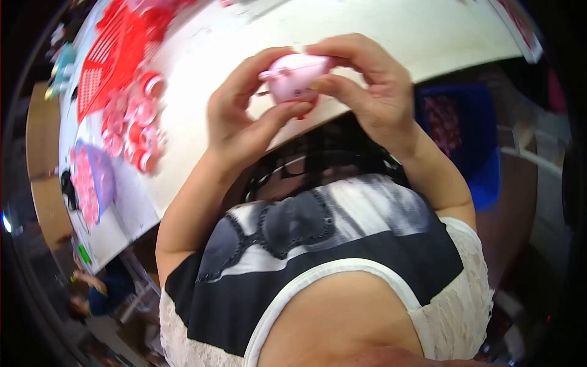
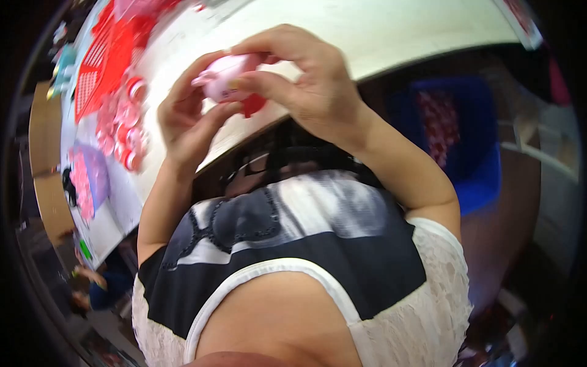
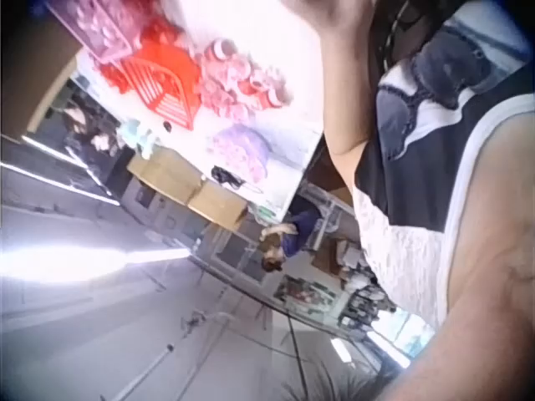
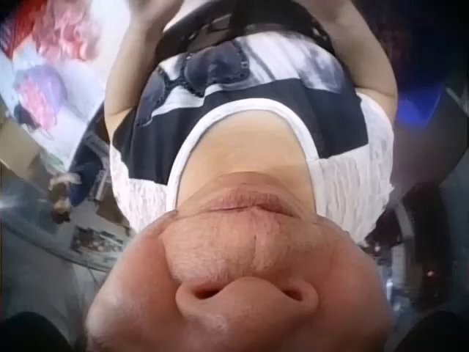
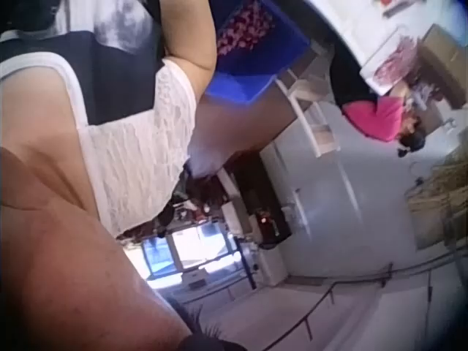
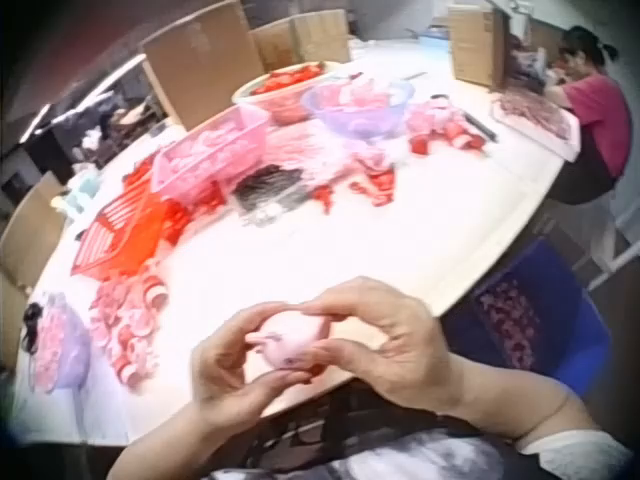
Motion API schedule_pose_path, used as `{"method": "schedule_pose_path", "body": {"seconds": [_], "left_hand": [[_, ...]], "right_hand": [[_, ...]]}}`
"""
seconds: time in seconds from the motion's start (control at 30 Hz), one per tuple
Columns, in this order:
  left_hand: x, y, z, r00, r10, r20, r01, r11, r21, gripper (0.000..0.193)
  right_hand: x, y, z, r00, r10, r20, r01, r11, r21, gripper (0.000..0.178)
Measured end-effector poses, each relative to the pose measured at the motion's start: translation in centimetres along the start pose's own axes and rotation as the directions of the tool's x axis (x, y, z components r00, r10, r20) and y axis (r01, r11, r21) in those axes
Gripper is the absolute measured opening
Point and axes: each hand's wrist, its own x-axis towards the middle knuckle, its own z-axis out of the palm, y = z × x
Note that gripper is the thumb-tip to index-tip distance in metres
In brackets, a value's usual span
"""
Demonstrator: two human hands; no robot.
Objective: The person assembles a toy figure by inserting internal components and arms into the body frame, attaching the head and mechanism, and pressing the outer casing pieces together by hand.
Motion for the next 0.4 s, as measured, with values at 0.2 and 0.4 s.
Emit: {"method": "schedule_pose_path", "body": {"seconds": [0.2, 0.4], "left_hand": [[1.1, 1.1, 2.3, 0.984, -0.100, -0.145, 0.055, 0.956, -0.287, 0.066], [2.6, 0.4, 5.3, 0.939, -0.027, 0.343, 0.161, 0.915, -0.370, 0.093]], "right_hand": [[-2.8, 1.0, -0.4, 0.995, 0.098, 0.030, -0.099, 0.995, 0.014, 0.068], [-7.1, -0.4, -3.4, 0.897, 0.424, -0.120, -0.381, 0.883, 0.272, 0.063]]}}
